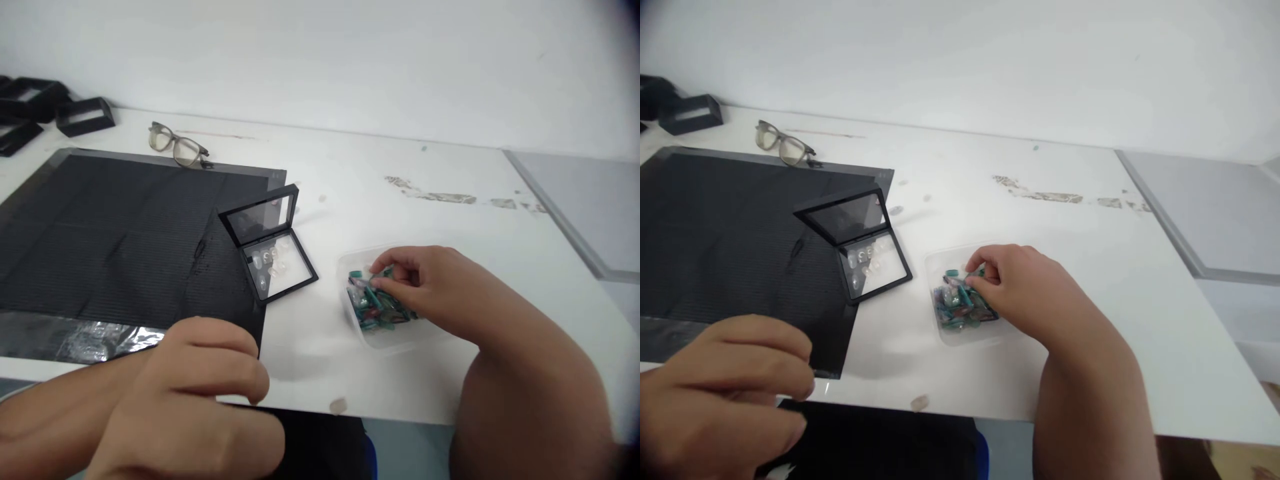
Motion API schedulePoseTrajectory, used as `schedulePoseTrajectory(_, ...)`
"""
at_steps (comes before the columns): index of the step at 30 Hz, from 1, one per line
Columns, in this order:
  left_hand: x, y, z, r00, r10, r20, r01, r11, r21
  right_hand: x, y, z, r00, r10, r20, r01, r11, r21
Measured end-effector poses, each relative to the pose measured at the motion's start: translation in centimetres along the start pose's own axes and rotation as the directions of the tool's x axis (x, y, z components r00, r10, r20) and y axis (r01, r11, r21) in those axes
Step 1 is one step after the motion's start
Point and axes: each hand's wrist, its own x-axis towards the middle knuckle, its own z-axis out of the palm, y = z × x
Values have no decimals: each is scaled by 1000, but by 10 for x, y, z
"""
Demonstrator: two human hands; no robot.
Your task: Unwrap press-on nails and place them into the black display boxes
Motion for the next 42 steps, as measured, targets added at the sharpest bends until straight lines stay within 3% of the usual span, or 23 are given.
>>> schedulePoseTrajectory(1,14,4,0,982,-108,-158,100,993,-55,-1,3,-1,1000,7,13,-7,1000,8)
schedulePoseTrajectory(2,27,7,-1,968,-162,-190,146,985,-96,-2,6,-2,999,17,28,-18,1000,19)
schedulePoseTrajectory(4,46,4,-4,991,96,-97,-111,981,-161,-4,13,-5,998,32,60,-34,998,45)
schedulePoseTrajectory(5,52,-2,-4,956,293,1,-287,940,-185,-5,17,-6,997,33,65,-37,998,60)
schedulePoseTrajectory(6,57,-9,-4,921,389,28,-378,910,-172,-5,19,-7,998,30,57,-34,997,71)
schedulePoseTrajectory(7,59,-16,-3,897,442,-26,-441,885,-150,-6,21,-9,999,26,36,-29,997,76)
schedulePoseTrajectory(9,62,-28,2,872,488,-25,-487,864,-125,-6,19,-9,999,34,-18,-32,997,65)
schedulePoseTrajectory(13,60,-34,11,858,506,86,-499,862,-89,-4,2,-6,997,74,-27,-73,997,26)
schedulePoseTrajectory(18,59,-32,16,844,492,213,-494,868,-50,-1,-16,1,995,44,-90,-41,999,35)
schedulePoseTrajectory(22,59,-34,16,844,480,239,-484,874,-45,3,-20,7,993,-30,-112,35,998,44)
schedulePoseTrajectory(29,59,-34,16,852,461,247,-469,883,-32,7,-20,10,992,-112,-51,115,992,53)
schedulePoseTrajectory(38,61,-37,15,873,435,221,-439,898,-33,8,-6,2,998,-18,-61,21,999,48)
schedulePoseTrajectory(42,61,-38,16,876,432,213,-435,900,-34,8,-7,4,996,-32,-84,34,999,25)
